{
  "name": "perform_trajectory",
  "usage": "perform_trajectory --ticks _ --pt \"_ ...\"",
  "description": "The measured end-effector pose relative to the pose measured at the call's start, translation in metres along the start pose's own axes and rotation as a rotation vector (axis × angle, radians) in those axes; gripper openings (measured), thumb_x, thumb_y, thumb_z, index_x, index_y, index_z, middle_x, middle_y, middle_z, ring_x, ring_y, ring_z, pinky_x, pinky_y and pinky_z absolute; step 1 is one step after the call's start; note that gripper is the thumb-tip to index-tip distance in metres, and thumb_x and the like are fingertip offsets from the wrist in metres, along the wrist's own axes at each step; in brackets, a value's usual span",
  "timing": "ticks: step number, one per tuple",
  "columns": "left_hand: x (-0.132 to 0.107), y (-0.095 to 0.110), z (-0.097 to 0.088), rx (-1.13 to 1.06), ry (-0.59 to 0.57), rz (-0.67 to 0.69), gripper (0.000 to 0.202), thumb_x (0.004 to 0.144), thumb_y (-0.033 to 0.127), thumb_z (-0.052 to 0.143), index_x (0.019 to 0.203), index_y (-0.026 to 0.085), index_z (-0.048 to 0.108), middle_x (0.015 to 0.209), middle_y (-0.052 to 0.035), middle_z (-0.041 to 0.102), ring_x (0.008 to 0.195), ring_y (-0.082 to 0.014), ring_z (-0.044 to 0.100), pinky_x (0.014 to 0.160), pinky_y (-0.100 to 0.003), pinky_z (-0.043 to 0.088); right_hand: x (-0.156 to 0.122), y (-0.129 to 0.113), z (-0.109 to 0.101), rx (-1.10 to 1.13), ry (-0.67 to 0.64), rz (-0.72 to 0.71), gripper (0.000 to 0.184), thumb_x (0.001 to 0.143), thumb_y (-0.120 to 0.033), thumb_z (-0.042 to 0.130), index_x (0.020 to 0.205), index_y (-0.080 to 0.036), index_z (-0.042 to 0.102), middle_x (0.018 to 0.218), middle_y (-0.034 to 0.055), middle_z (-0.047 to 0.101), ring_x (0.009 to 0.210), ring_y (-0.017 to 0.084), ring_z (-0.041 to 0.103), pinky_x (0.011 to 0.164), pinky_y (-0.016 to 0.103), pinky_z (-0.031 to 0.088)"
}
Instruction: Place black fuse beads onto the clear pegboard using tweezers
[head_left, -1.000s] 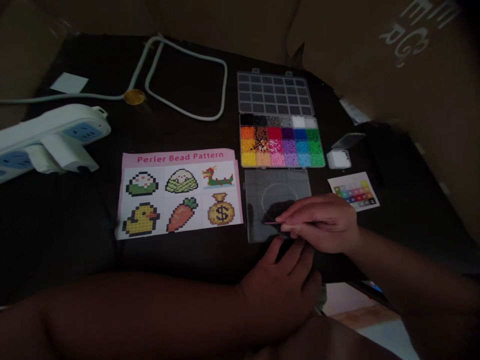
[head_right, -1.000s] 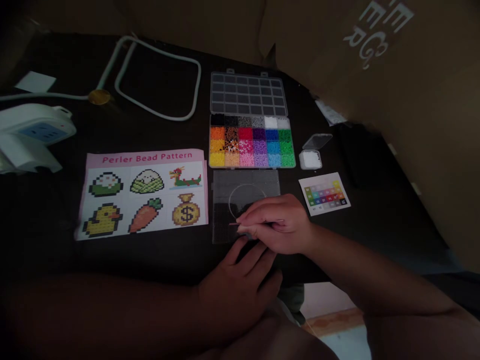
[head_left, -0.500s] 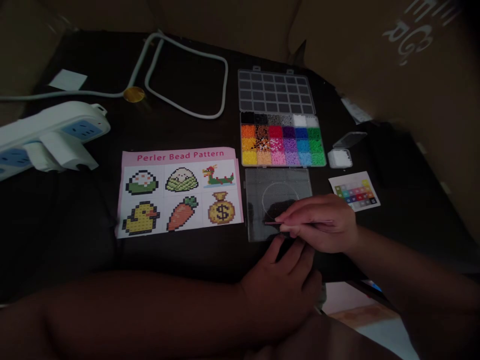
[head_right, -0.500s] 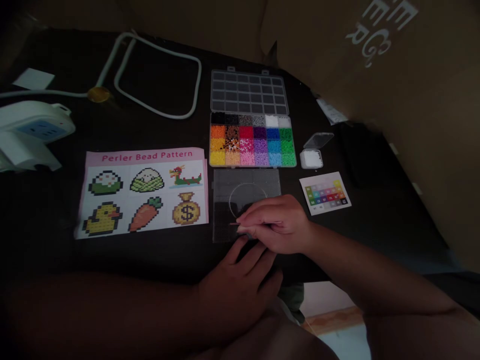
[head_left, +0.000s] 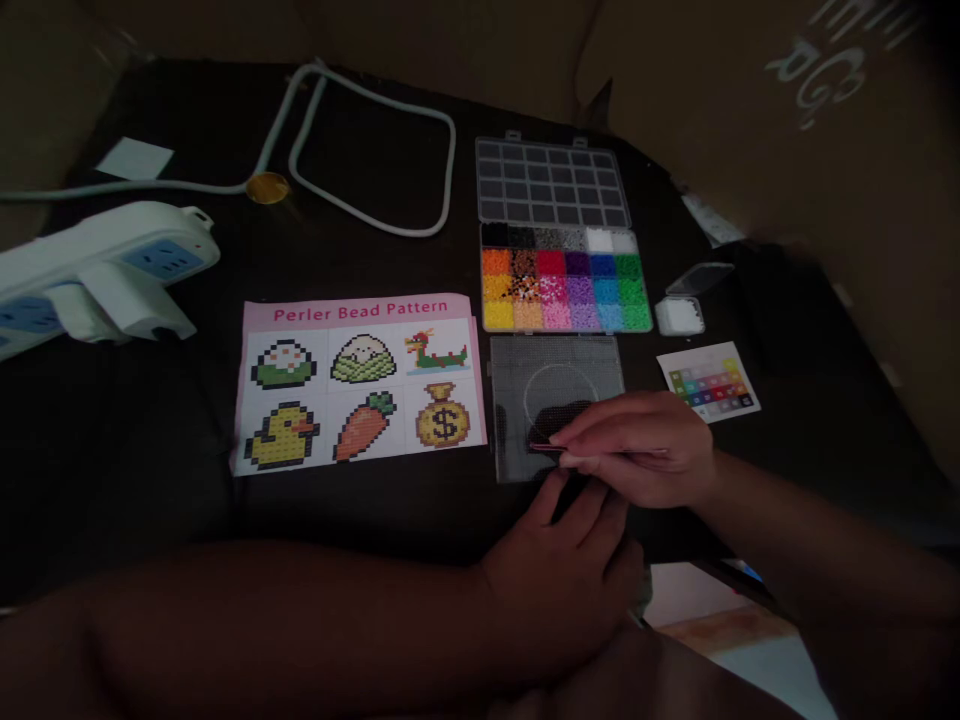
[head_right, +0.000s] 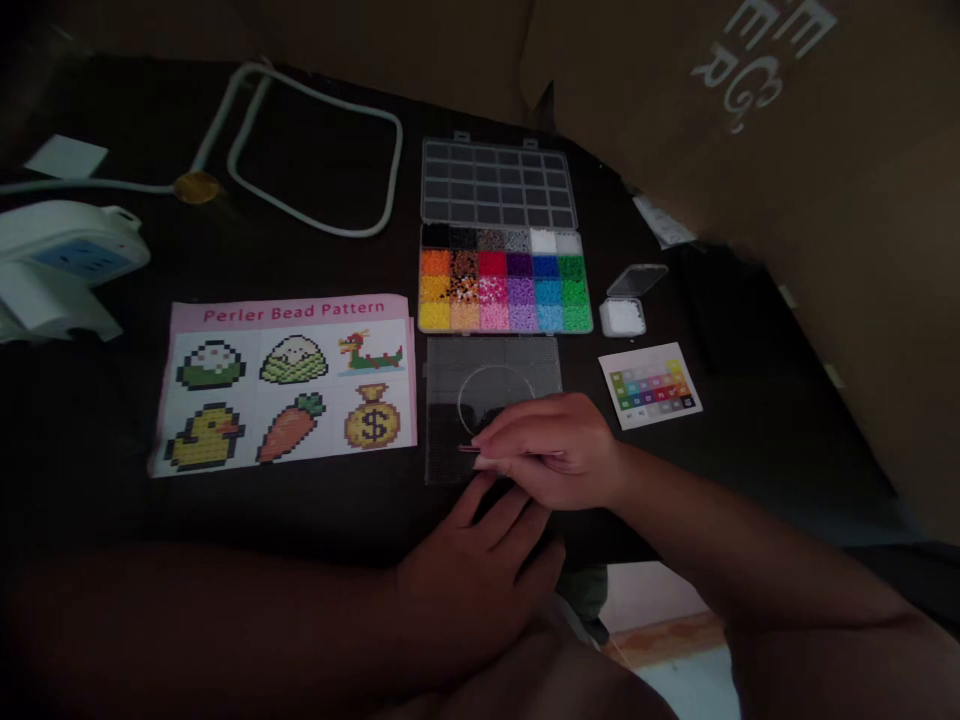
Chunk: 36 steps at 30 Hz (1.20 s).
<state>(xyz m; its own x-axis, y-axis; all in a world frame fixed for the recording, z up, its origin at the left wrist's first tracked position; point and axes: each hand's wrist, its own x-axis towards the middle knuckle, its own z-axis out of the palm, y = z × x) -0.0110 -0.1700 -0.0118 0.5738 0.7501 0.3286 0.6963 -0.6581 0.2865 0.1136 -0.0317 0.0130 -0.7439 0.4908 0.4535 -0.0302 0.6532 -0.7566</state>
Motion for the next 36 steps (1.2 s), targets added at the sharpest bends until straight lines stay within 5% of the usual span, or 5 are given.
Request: perform_trajectory --ticks 27,31,36 --pt "-0.001 -0.001 0.0 0.001 -0.021 0.007 0.03 0.099 0.034 0.044 0.115 0.018 0.064 0.133 -0.0164 0.058 0.13 -0.0346 0.048 0.106 -0.056 0.029 0.004 -0.002 -0.003 0.018 0.04 0.045 0.013 0.079 -0.008 0.073 0.083 -0.02 0.075 0.081 0.0043 0.077 0.07 0.013 0.074 0.062 0.017 0.061" --pt "-0.001 -0.001 0.0 0.021 -0.021 -0.009 0.029 0.099 0.033 0.044 0.117 0.019 0.062 0.138 -0.0175 0.055 0.129 -0.0323 0.049 0.105 -0.054 0.029 0.004 -0.002 -0.011 0.002 0.153 0.076 0.016 0.075 -0.008 0.076 0.084 -0.021 0.076 0.082 0.0043 0.078 0.069 0.015 0.075 0.059 0.021 0.062" --pt "-0.002 -0.002 0.0 0.074 -0.007 0.016 0.028 0.098 0.035 0.046 0.117 0.021 0.062 0.139 -0.0167 0.055 0.131 -0.0318 0.049 0.107 -0.053 0.026 0.006 0.005 -0.029 0.023 0.494 0.24 0.018 0.073 -0.009 0.078 0.083 -0.024 0.076 0.085 0.0022 0.077 0.059 0.014 0.07 0.049 0.024 0.059"
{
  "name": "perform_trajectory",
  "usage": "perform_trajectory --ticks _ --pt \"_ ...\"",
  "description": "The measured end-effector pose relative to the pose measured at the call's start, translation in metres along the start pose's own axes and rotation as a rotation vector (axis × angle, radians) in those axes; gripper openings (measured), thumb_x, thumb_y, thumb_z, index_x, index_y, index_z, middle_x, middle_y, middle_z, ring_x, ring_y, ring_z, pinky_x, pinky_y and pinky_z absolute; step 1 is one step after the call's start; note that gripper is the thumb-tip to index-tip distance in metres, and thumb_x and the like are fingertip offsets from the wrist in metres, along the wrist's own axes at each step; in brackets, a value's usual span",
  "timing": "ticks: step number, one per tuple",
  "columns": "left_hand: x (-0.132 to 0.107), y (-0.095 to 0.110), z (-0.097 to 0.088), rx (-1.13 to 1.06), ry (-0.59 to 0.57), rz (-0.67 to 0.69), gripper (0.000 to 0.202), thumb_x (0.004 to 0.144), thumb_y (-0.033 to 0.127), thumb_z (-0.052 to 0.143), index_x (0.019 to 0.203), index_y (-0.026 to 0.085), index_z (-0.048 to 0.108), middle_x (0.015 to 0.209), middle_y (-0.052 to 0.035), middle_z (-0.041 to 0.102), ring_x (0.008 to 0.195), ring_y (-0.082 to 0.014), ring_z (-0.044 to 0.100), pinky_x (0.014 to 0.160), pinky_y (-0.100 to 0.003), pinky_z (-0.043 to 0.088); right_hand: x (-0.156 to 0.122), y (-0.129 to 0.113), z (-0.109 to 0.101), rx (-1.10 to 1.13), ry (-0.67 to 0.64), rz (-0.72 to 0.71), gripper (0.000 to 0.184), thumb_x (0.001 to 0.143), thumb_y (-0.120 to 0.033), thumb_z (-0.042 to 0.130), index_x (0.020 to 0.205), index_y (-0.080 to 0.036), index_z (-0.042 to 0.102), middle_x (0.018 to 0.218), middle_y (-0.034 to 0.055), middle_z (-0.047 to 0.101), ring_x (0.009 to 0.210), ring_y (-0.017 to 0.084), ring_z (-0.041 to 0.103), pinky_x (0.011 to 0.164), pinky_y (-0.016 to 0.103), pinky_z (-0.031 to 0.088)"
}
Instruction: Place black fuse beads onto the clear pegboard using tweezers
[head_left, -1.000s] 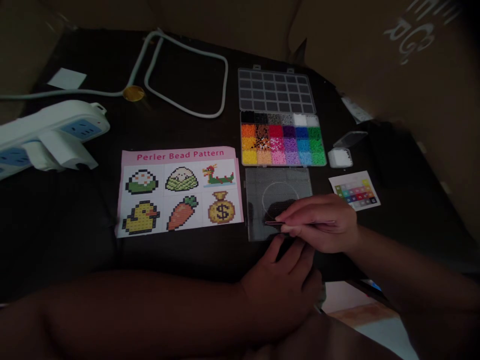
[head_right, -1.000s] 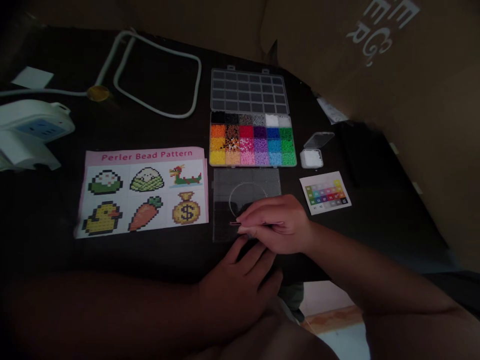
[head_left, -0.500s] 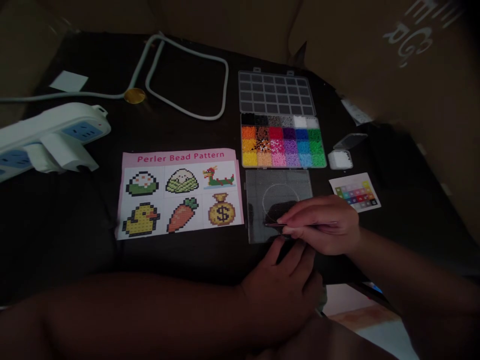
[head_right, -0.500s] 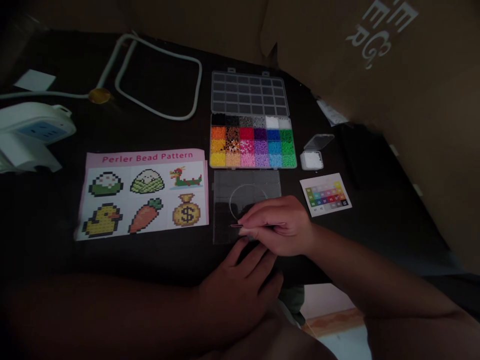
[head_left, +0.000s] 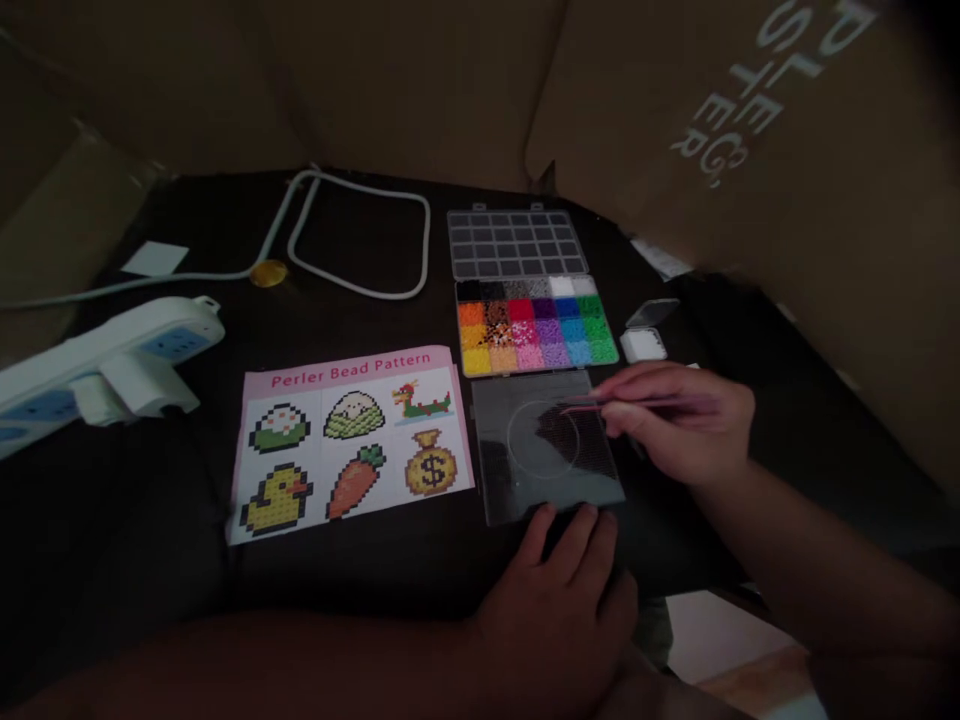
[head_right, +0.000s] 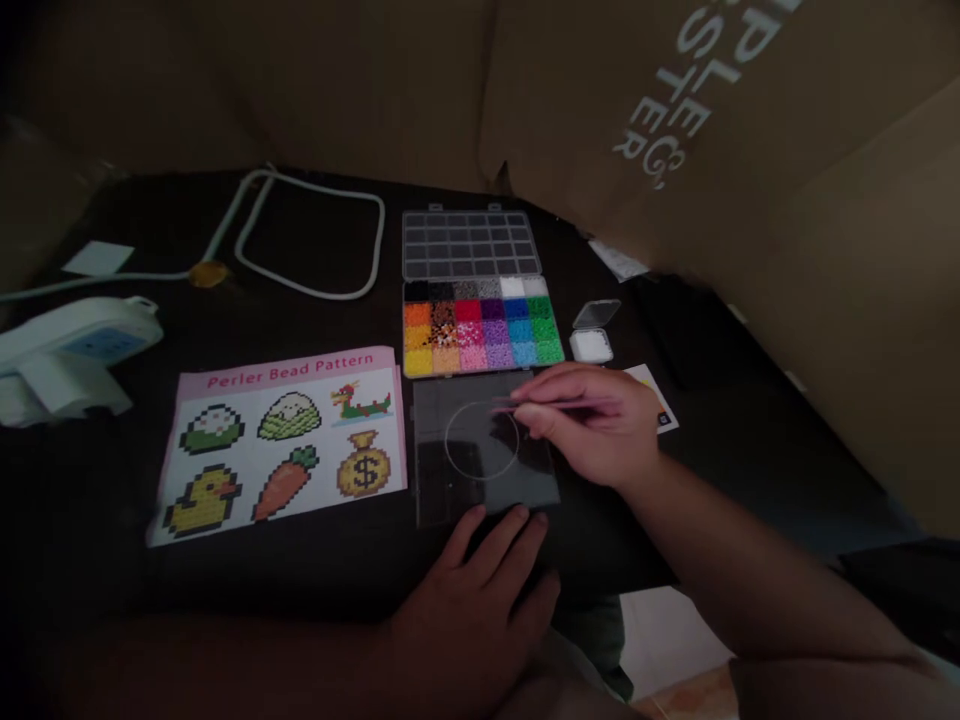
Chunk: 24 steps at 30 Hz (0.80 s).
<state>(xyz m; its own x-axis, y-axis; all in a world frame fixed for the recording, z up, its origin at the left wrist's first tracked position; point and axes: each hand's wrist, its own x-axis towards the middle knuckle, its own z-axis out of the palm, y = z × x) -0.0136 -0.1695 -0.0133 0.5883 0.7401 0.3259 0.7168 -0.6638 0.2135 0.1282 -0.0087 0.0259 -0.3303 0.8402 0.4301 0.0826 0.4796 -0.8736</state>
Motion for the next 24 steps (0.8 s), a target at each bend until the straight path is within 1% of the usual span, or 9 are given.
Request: perform_trajectory --ticks 3,7,8,10,13,16,20,22,24 --pt "0.001 -0.001 0.003 0.025 0.046 -0.008 0.025 0.097 0.035 0.049 0.113 0.022 0.063 0.135 -0.0153 0.058 0.129 -0.0306 0.051 0.109 -0.052 0.023 0.013 0.01 -0.012 0.054 0.189 0.063 0.013 0.074 -0.014 0.079 0.08 -0.024 0.075 0.084 0.0012 0.075 0.054 0.012 0.066 0.047 0.025 0.056" --pt "0.003 -0.004 0.013 0.066 0.169 -0.016 0.018 0.095 0.034 0.052 0.104 0.022 0.063 0.127 -0.0111 0.064 0.124 -0.0265 0.055 0.112 -0.048 0.021 0.031 0.026 -0.031 0.053 0.387 0.051 0.007 0.074 -0.022 0.081 0.078 -0.024 0.075 0.078 0.0012 0.074 0.051 0.011 0.063 0.048 0.026 0.053" --pt "0.004 -0.005 0.016 0.079 0.203 -0.015 0.016 0.095 0.033 0.053 0.102 0.023 0.063 0.125 -0.0098 0.066 0.122 -0.0251 0.056 0.113 -0.046 0.02 0.035 0.029 -0.035 0.028 0.428 0.057 0.007 0.074 -0.024 0.081 0.078 -0.024 0.076 0.073 0.0006 0.073 0.05 0.011 0.062 0.048 0.026 0.053" --pt "0.004 -0.006 0.022 0.103 0.269 -0.01 0.013 0.094 0.03 0.054 0.1 0.023 0.062 0.12 -0.0088 0.068 0.118 -0.0236 0.059 0.114 -0.046 0.021 0.04 0.033 -0.04 -0.021 0.461 0.106 0.008 0.074 -0.026 0.082 0.079 -0.023 0.076 0.066 -0.0003 0.07 0.05 0.011 0.061 0.048 0.025 0.052" --pt "0.004 -0.008 0.028 0.106 0.3 -0.008 0.012 0.094 0.03 0.053 0.099 0.023 0.061 0.118 -0.008 0.069 0.116 -0.0226 0.06 0.115 -0.045 0.019 0.042 0.034 -0.039 -0.069 0.419 0.231 0.011 0.071 -0.024 0.083 0.078 -0.021 0.076 0.062 0.0 0.07 0.051 0.012 0.064 0.05 0.025 0.056" --pt "0.003 -0.008 0.028 0.106 0.3 0.011 0.012 0.093 0.032 0.055 0.099 0.023 0.061 0.118 -0.0091 0.069 0.117 -0.0238 0.06 0.114 -0.046 0.02 0.038 0.033 -0.032 -0.098 0.345 0.299 0.014 0.067 -0.022 0.084 0.079 -0.021 0.076 0.068 0.0017 0.074 0.055 0.014 0.069 0.053 0.025 0.061" --pt "0.003 -0.007 0.025 0.099 0.301 0.0 0.012 0.091 0.031 0.059 0.099 0.022 0.062 0.119 -0.0104 0.069 0.118 -0.0251 0.059 0.114 -0.047 0.021 0.031 0.037 -0.025 -0.157 0.217 0.272 0.012 0.07 -0.025 0.082 0.08 -0.021 0.077 0.071 0.0022 0.075 0.056 0.014 0.07 0.053 0.023 0.061" --pt "0.003 -0.007 0.024 0.1 0.289 -0.001 0.013 0.091 0.032 0.06 0.1 0.022 0.062 0.12 -0.0102 0.069 0.119 -0.0254 0.059 0.114 -0.048 0.021 0.03 0.039 -0.023 -0.17 0.193 0.244 0.01 0.072 -0.027 0.081 0.077 -0.02 0.077 0.069 0.0022 0.074 0.055 0.014 0.069 0.052 0.023 0.06" --pt "0.003 -0.007 0.024 0.099 0.28 0.007 0.014 0.091 0.032 0.06 0.1 0.022 0.062 0.12 -0.0105 0.069 0.119 -0.026 0.059 0.113 -0.048 0.021 0.03 0.04 -0.022 -0.173 0.198 0.237 0.009 0.072 -0.028 0.081 0.076 -0.02 0.076 0.07 0.0022 0.074 0.054 0.014 0.069 0.051 0.022 0.06"
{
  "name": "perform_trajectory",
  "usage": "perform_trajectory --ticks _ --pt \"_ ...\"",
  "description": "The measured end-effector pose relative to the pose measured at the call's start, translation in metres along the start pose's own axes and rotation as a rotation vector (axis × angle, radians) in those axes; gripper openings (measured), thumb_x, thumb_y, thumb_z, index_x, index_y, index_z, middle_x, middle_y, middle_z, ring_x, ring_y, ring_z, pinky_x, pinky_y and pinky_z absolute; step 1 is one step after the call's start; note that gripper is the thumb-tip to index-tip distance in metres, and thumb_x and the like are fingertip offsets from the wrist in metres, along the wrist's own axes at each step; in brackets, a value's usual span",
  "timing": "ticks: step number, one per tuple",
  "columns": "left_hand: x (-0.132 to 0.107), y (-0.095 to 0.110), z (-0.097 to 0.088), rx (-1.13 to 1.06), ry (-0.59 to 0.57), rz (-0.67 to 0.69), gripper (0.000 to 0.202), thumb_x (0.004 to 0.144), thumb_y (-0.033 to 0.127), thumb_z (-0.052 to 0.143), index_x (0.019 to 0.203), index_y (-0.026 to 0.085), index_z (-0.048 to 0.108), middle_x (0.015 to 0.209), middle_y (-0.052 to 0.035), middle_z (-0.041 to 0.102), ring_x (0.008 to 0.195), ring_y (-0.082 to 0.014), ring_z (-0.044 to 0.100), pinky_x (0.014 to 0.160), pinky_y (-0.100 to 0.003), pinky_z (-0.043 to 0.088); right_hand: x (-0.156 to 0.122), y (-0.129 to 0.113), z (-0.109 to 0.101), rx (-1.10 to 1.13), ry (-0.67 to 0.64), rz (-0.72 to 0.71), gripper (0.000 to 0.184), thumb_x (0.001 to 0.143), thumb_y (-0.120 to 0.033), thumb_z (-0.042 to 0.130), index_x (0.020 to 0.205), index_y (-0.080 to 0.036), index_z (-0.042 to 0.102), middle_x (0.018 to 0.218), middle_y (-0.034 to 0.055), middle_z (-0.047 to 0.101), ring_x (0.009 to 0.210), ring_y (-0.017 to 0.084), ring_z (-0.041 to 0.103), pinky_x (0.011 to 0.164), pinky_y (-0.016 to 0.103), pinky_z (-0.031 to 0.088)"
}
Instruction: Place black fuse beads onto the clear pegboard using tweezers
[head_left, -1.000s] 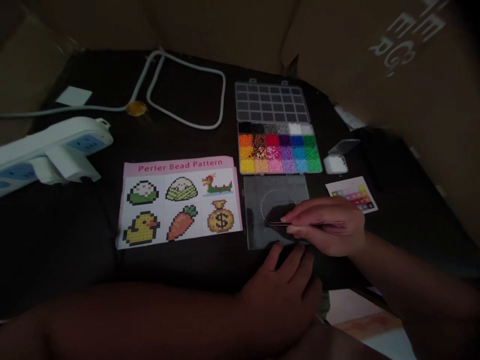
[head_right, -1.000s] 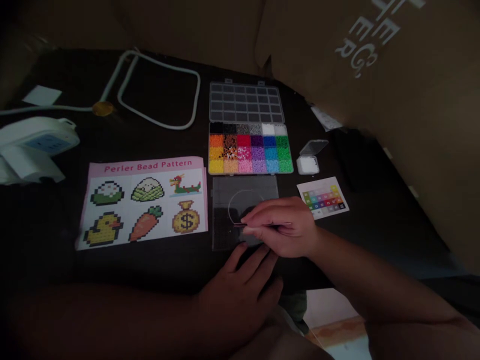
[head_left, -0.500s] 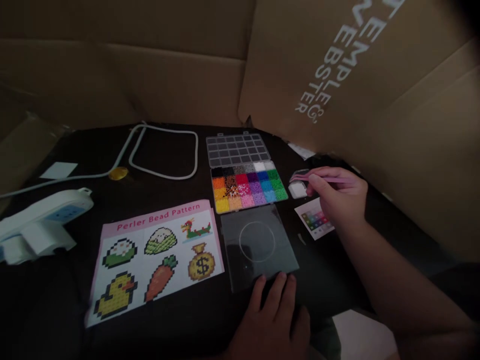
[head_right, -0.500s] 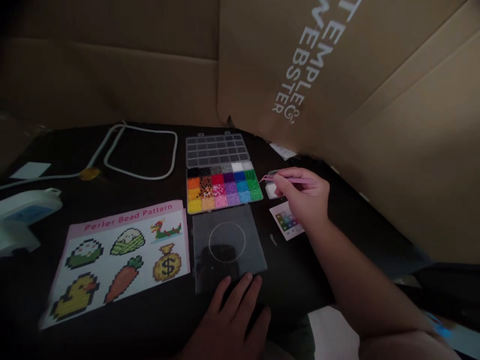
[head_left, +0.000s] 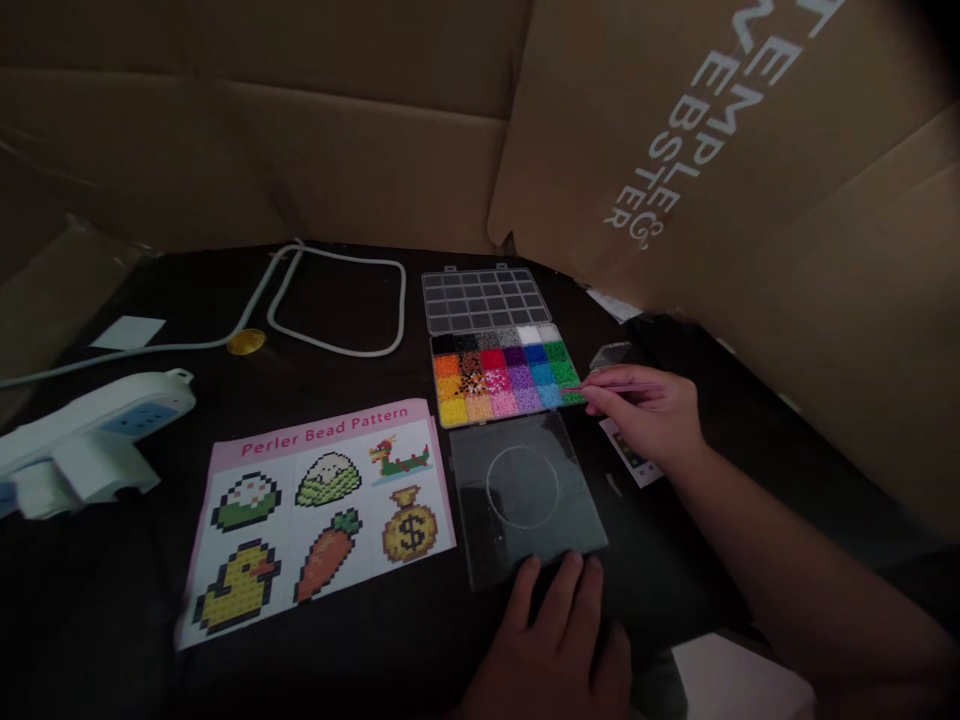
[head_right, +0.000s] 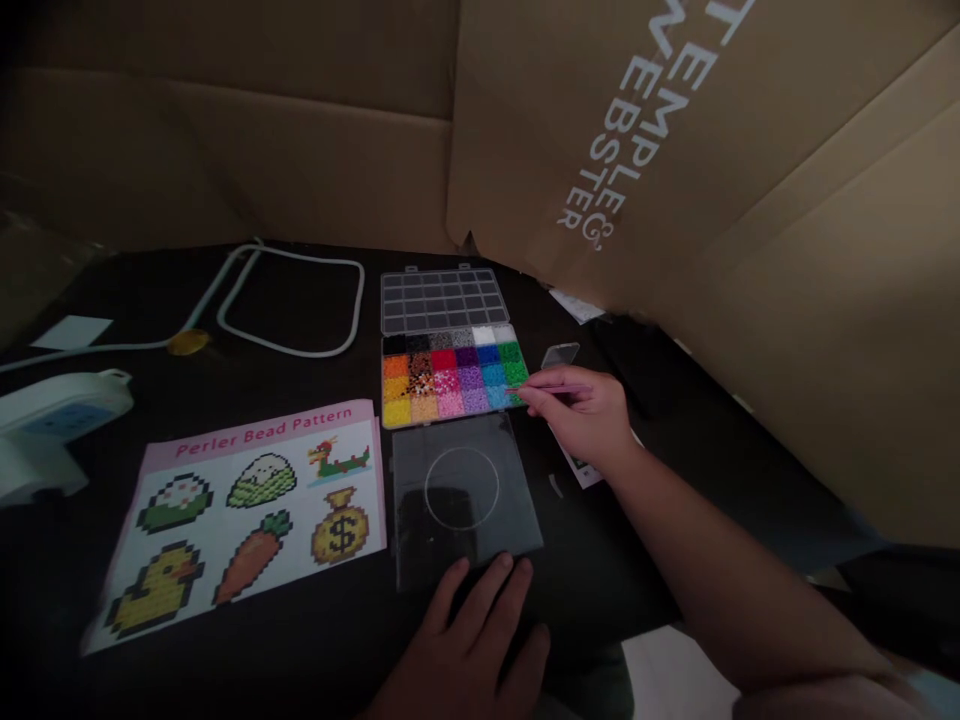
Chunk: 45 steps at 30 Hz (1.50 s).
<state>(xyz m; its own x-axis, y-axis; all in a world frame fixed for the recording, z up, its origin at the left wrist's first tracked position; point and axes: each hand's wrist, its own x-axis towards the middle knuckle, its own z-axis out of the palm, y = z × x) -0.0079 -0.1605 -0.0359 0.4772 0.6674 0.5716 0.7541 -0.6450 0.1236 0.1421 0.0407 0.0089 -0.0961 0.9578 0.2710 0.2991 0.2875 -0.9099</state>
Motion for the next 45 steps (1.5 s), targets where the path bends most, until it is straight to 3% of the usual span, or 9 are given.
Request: perform_trajectory --ticks 16,32,45 --pt "0.003 0.0 -0.012 -0.009 -0.118 0.021 0.022 0.095 0.034 0.053 0.108 0.021 0.065 0.126 -0.0123 0.066 0.123 -0.0275 0.056 0.114 -0.05 0.019 0.0 -0.002 0.002 -0.045 0.013 0.044 0.01 0.072 -0.028 0.082 0.073 -0.022 0.074 0.061 0.0003 0.07 0.05 0.014 0.066 0.046 0.024 0.056" --pt "-0.003 0.0 -0.004 0.015 -0.062 0.032 0.022 0.095 0.037 0.054 0.109 0.022 0.064 0.126 -0.0117 0.066 0.123 -0.0275 0.056 0.114 -0.051 0.02 0.01 0.002 0.001 0.13 -0.079 0.13 0.018 0.069 -0.031 0.083 0.072 -0.017 0.072 0.056 0.0012 0.068 0.045 0.011 0.062 0.043 0.022 0.053" --pt "0.001 0.002 -0.008 -0.027 -0.057 0.0 0.019 0.094 0.033 0.055 0.104 0.022 0.066 0.125 -0.0114 0.066 0.121 -0.0272 0.057 0.113 -0.05 0.02 0.01 0.007 -0.001 0.15 -0.104 0.146 0.009 0.071 -0.024 0.081 0.074 -0.019 0.075 0.062 0.0009 0.071 0.047 0.01 0.062 0.045 0.021 0.054"
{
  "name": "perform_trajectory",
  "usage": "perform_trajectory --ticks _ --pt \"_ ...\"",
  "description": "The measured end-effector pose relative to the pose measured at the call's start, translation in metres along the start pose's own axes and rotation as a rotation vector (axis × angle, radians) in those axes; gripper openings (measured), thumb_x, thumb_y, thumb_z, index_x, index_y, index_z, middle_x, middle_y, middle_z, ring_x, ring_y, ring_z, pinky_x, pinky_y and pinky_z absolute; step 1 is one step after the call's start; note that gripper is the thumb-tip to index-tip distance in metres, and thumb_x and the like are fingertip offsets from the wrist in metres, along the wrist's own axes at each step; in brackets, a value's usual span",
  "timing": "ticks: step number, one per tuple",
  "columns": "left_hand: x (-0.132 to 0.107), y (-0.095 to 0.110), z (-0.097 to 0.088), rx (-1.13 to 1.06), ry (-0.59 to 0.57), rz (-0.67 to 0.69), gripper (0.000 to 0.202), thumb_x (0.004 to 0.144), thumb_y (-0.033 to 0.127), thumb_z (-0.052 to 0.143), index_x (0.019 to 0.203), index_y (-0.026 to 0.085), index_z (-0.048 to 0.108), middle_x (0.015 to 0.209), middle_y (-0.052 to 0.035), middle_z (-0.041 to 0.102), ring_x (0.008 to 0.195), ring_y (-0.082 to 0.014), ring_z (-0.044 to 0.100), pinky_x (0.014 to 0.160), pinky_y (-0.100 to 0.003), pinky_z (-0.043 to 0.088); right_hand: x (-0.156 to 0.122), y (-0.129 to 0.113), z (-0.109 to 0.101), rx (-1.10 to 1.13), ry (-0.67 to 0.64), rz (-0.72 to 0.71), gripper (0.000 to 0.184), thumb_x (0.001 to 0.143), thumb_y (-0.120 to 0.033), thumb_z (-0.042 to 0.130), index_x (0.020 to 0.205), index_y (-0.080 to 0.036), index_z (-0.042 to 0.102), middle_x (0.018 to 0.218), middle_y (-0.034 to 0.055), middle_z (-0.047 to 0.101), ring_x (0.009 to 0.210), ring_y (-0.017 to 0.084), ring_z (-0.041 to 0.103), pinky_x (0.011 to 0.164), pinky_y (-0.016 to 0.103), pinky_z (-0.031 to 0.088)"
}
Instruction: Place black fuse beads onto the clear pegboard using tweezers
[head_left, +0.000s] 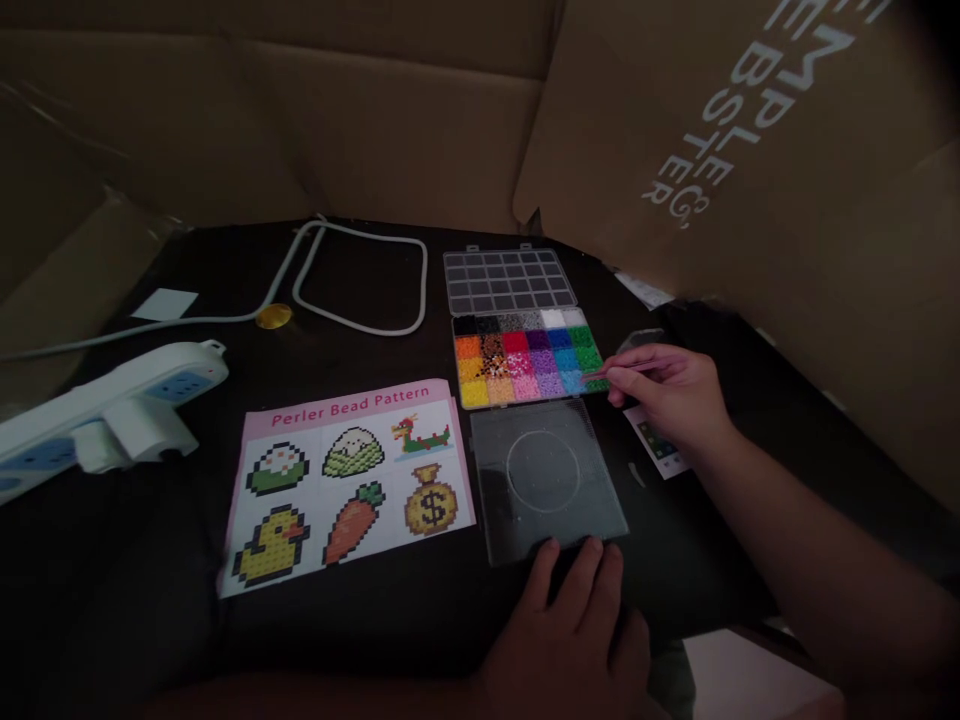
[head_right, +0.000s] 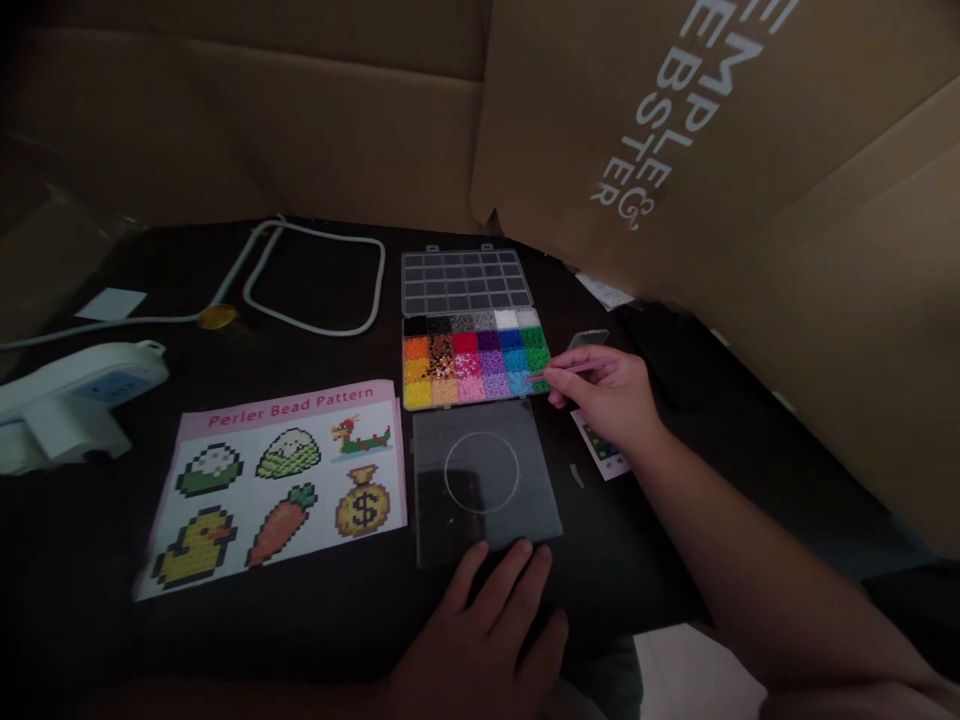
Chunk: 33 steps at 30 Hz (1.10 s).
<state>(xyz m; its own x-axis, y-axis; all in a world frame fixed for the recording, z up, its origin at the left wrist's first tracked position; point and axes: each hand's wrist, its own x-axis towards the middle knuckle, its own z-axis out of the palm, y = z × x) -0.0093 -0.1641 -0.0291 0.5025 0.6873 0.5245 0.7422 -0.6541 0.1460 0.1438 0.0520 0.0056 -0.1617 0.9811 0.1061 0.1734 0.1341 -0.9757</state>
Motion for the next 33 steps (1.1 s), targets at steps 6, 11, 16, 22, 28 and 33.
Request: perform_trajectory --ticks 6,11,16,22,28,33 --pt "-0.003 0.001 -0.001 -0.011 -0.062 0.003 0.022 0.096 0.035 0.053 0.11 0.022 0.065 0.131 -0.0133 0.062 0.127 -0.0293 0.053 0.113 -0.052 0.02 -0.001 0.002 -0.001 -0.011 0.033 -0.003 0.011 0.072 -0.027 0.082 0.076 -0.02 0.074 0.063 0.0008 0.071 0.049 0.011 0.063 0.047 0.023 0.054" --pt "-0.005 0.004 -0.005 -0.017 -0.107 -0.004 0.026 0.096 0.036 0.051 0.115 0.022 0.063 0.136 -0.0145 0.059 0.131 -0.0301 0.05 0.111 -0.052 0.024 -0.004 -0.001 0.001 -0.015 0.045 -0.008 0.01 0.071 -0.026 0.082 0.075 -0.02 0.075 0.061 0.001 0.069 0.048 0.011 0.062 0.048 0.024 0.054" --pt "-0.003 0.006 -0.01 -0.033 -0.16 -0.014 0.028 0.098 0.037 0.047 0.115 0.021 0.063 0.14 -0.0158 0.055 0.132 -0.031 0.048 0.108 -0.053 0.027 -0.008 -0.004 0.002 -0.062 0.103 0.013 0.012 0.071 -0.024 0.082 0.077 -0.016 0.074 0.063 0.0034 0.07 0.049 0.011 0.062 0.046 0.022 0.051" --pt "-0.003 0.006 -0.012 -0.049 -0.168 -0.022 0.027 0.098 0.035 0.047 0.114 0.021 0.063 0.14 -0.0166 0.055 0.131 -0.0323 0.048 0.107 -0.055 0.025 -0.009 -0.004 0.001 -0.092 0.112 0.015 0.013 0.072 -0.025 0.082 0.078 -0.016 0.075 0.064 0.0041 0.07 0.05 0.01 0.062 0.046 0.02 0.05" --pt "-0.003 0.005 -0.012 -0.047 -0.17 -0.005 0.028 0.099 0.036 0.047 0.115 0.021 0.062 0.14 -0.017 0.054 0.131 -0.0324 0.048 0.106 -0.054 0.025 -0.009 -0.007 0.004 -0.07 0.103 0.001 0.012 0.072 -0.024 0.082 0.077 -0.016 0.075 0.062 0.0033 0.07 0.049 0.01 0.062 0.047 0.021 0.052" --pt "-0.003 0.006 -0.009 -0.043 -0.141 -0.014 0.025 0.097 0.035 0.05 0.113 0.021 0.063 0.138 -0.0161 0.056 0.13 -0.0318 0.049 0.106 -0.054 0.026 -0.01 -0.007 0.004 -0.073 0.095 0.007 0.012 0.073 -0.024 0.082 0.078 -0.016 0.075 0.062 0.0033 0.07 0.048 0.01 0.062 0.046 0.021 0.052"
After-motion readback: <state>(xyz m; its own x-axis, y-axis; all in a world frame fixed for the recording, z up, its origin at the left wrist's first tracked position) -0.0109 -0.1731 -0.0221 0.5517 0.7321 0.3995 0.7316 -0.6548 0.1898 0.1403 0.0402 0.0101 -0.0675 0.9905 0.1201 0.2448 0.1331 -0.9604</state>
